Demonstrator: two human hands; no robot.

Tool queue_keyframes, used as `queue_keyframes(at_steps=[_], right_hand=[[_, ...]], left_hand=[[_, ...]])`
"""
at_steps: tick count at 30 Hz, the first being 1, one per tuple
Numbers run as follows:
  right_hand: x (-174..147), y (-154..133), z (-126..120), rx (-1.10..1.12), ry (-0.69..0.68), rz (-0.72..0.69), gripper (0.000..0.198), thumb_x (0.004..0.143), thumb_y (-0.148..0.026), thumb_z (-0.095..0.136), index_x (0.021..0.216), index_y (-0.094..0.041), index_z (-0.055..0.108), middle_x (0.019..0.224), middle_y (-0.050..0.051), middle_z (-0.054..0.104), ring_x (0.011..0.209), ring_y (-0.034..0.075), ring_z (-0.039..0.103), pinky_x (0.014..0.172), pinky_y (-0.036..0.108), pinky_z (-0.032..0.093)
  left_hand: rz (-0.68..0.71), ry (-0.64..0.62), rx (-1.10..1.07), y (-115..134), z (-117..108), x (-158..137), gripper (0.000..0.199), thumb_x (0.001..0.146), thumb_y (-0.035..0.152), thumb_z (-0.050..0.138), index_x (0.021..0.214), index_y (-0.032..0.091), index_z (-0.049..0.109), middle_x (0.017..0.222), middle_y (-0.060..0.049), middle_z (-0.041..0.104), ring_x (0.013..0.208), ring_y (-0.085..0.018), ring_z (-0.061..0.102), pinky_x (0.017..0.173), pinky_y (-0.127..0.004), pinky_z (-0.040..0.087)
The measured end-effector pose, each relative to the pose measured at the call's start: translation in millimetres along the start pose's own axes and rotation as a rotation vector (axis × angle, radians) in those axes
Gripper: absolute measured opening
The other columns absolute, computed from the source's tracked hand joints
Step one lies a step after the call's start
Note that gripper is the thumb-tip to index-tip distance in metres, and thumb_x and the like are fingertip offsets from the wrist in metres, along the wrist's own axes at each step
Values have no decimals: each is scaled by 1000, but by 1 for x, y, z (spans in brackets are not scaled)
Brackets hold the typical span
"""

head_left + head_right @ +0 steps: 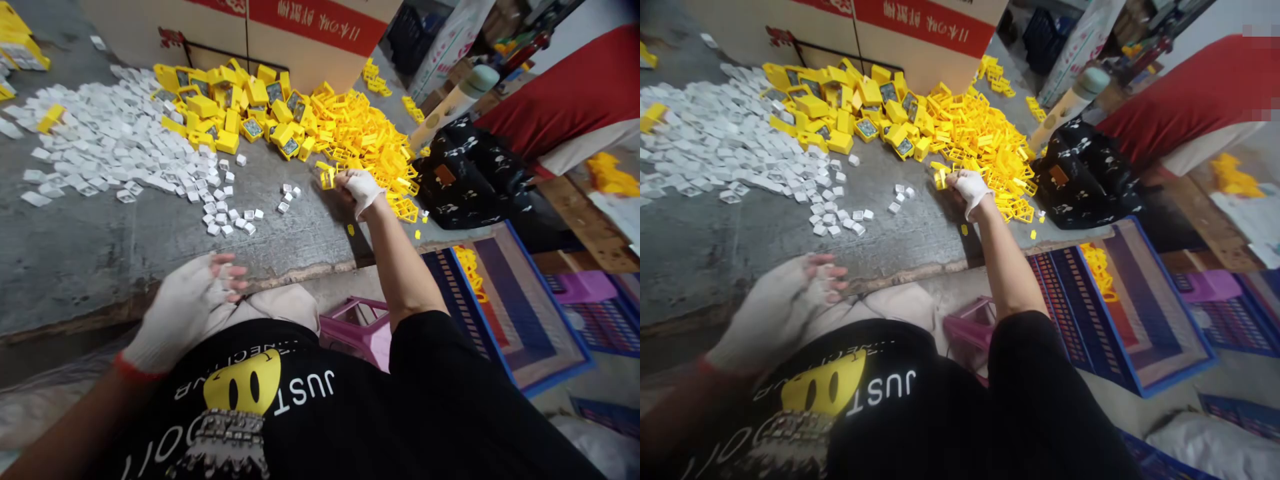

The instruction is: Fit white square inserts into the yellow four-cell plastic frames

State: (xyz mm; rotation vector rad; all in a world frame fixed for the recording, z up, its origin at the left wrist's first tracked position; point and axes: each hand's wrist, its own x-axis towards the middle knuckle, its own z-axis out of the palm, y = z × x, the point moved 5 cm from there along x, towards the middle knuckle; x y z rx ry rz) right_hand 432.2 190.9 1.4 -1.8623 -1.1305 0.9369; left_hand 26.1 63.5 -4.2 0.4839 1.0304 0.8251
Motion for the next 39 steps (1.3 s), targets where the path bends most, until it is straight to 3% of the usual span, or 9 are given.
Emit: queue_keyframes(at_steps=[2, 5, 10, 13, 16, 20, 24, 30, 39], right_hand=[[-25, 0, 25, 89, -91, -35, 45, 85, -52, 88, 70, -31, 51, 53, -10, 40, 52, 10, 32, 49, 25, 27], [-86, -12, 73, 78, -291, -239, 31, 89, -50, 81, 81, -28, 61, 71, -5, 61, 65, 13, 52, 63, 28, 48], [-166, -28, 124, -401, -530, -556, 12, 109, -36, 74, 104, -26, 77, 104, 5, 84, 89, 22, 75, 85, 34, 59], [-135, -33, 107, -516, -412, -644, 21, 118, -29, 66, 129, -25, 84, 130, 11, 90, 116, 27, 82, 105, 41, 64], [-61, -29, 74, -730, -108, -517, 40, 111, -16, 67, 148, -21, 82, 152, 19, 86, 141, 37, 78, 124, 56, 60], [3, -20, 71, -879, -130, -422, 46, 100, -18, 78, 145, -18, 82, 150, 20, 84, 135, 39, 78, 119, 55, 64], [-5, -16, 76, -576, -111, -469, 24, 101, -22, 74, 124, -24, 81, 124, 11, 87, 110, 29, 78, 109, 48, 69], [-92, -24, 94, 153, -316, -596, 46, 100, -64, 89, 125, -29, 76, 122, 7, 85, 106, 26, 79, 102, 47, 72], [-165, -43, 136, -17, -206, -820, 23, 109, -57, 81, 101, -36, 85, 112, 8, 91, 120, 34, 83, 122, 63, 67]], left_hand=[[-53, -13, 48, -10, 25, 19, 18, 107, 15, 85, 124, 16, 86, 115, -16, 91, 98, -27, 88, 78, -32, 73], [-90, -67, 44, -16, 57, 33, 29, 112, 19, 79, 141, 17, 83, 136, -17, 91, 115, -26, 90, 89, -33, 75], [-96, -150, -52, -17, 59, 33, 32, 104, 28, 94, 133, 20, 84, 131, -15, 90, 108, -28, 89, 87, -34, 76], [-40, -87, -74, -10, 38, 27, 34, 96, 26, 101, 126, 21, 86, 120, -11, 91, 97, -23, 87, 77, -28, 74], [8, 11, -18, -2, 17, 17, 25, 98, 30, 95, 119, 20, 85, 111, -10, 91, 84, -22, 84, 65, -26, 71], [52, 93, 85, 2, 2, 4, 14, 108, 26, 81, 118, 18, 86, 108, -9, 92, 64, -15, 72, 54, -21, 60], [42, 135, 38, -1, -2, 1, 15, 104, 25, 91, 116, 19, 85, 109, -6, 91, 78, -20, 84, 60, -22, 66], [-6, 34, -118, -8, 13, 5, 30, 100, 34, 101, 119, 22, 82, 108, -6, 87, 92, -25, 88, 66, -24, 68], [-5, -153, -209, -20, 26, -2, 23, 117, 41, 83, 135, 26, 88, 136, -4, 92, 113, -24, 87, 79, -28, 67]])
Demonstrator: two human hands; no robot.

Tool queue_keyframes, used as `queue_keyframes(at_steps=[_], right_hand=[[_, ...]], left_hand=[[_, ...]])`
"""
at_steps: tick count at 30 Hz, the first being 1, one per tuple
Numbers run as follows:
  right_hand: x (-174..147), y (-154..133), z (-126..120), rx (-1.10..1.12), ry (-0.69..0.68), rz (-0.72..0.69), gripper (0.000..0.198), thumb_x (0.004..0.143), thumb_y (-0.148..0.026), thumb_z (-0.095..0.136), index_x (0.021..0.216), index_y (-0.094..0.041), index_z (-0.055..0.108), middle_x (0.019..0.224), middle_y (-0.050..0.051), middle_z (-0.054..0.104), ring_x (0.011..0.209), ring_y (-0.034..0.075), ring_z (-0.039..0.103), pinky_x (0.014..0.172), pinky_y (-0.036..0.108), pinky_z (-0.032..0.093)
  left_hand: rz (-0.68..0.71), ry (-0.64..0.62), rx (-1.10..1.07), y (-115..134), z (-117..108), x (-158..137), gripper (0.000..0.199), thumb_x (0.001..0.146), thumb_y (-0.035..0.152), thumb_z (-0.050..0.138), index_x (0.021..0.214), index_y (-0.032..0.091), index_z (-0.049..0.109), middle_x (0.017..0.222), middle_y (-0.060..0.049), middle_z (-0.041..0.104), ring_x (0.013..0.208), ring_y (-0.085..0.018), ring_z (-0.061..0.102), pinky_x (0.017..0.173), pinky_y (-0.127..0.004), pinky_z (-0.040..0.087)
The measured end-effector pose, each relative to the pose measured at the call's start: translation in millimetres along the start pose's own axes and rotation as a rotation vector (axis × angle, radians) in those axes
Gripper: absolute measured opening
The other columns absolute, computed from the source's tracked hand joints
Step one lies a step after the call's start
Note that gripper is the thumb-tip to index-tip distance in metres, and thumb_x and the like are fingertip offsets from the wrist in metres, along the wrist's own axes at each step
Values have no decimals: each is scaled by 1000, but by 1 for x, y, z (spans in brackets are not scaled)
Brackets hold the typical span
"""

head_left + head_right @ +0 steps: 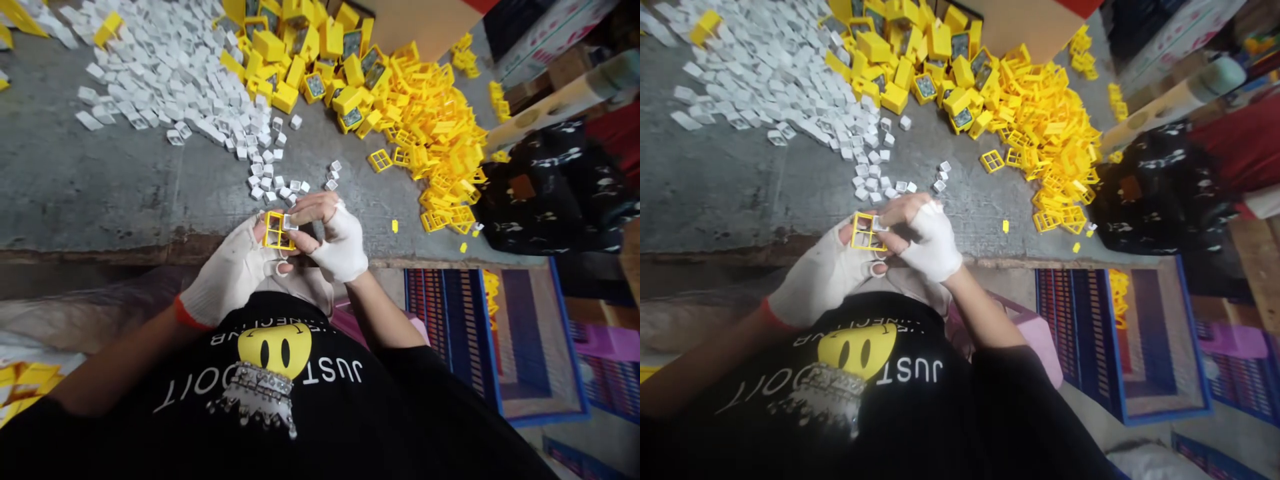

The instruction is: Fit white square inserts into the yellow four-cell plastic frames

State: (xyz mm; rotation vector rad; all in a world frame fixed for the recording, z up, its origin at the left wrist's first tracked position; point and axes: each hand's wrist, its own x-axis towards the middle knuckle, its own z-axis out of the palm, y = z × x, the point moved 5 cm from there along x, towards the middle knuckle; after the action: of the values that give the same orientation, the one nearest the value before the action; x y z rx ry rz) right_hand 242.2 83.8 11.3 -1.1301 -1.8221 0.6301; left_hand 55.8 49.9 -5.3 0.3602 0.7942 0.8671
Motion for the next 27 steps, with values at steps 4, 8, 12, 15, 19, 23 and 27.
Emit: queue_keyframes(at_steps=[4, 8, 12, 15, 19, 23, 27], right_hand=[[-12, -3, 4, -48, -47, -17, 29, 116, -55, 73, 105, -35, 92, 123, 8, 94, 122, 33, 84, 120, 61, 66], [-16, 14, -15, -87, -77, -18, 32, 117, -58, 73, 123, -36, 95, 134, 8, 93, 126, 32, 84, 121, 59, 66], [10, 67, -76, -332, 170, 153, 28, 113, -41, 69, 127, -31, 91, 131, 12, 91, 131, 36, 81, 126, 61, 64], [46, 103, -96, -605, 1, 294, 40, 106, -21, 65, 140, -24, 87, 143, 16, 88, 140, 37, 78, 129, 60, 60], [86, 124, -83, -823, -330, 303, 53, 107, -16, 65, 157, -22, 80, 170, 20, 79, 160, 45, 68, 133, 69, 52], [93, 124, -72, -802, -373, 285, 41, 106, -13, 64, 139, -20, 86, 145, 17, 90, 144, 44, 78, 128, 70, 54], [64, 79, -59, -595, -195, 40, 29, 110, -22, 73, 135, -25, 87, 138, 11, 93, 133, 38, 83, 124, 65, 59]], left_hand=[[32, -28, 29, -1, -4, 0, 32, 108, 45, 97, 132, 25, 90, 140, -7, 90, 111, -25, 87, 79, -29, 69], [21, 25, 29, 2, -5, 2, 39, 98, 40, 104, 130, 24, 88, 129, -9, 91, 104, -26, 86, 78, -29, 70], [6, 166, 60, 10, -17, 0, 38, 96, 35, 103, 129, 28, 87, 120, -7, 93, 99, -27, 89, 78, -30, 74], [27, 225, 109, 15, -26, -3, 30, 99, 34, 97, 127, 29, 87, 116, -5, 93, 98, -26, 91, 75, -28, 75], [11, 253, 112, 13, -26, -8, 23, 107, 33, 90, 130, 28, 86, 114, -5, 93, 97, -25, 91, 75, -28, 76], [14, 258, 76, 12, -20, -11, 32, 105, 28, 92, 135, 24, 83, 112, -6, 92, 88, -23, 86, 73, -29, 73], [20, 192, 41, 10, -15, -6, 35, 108, 33, 91, 139, 22, 80, 115, -9, 88, 91, -24, 83, 71, -29, 67]])
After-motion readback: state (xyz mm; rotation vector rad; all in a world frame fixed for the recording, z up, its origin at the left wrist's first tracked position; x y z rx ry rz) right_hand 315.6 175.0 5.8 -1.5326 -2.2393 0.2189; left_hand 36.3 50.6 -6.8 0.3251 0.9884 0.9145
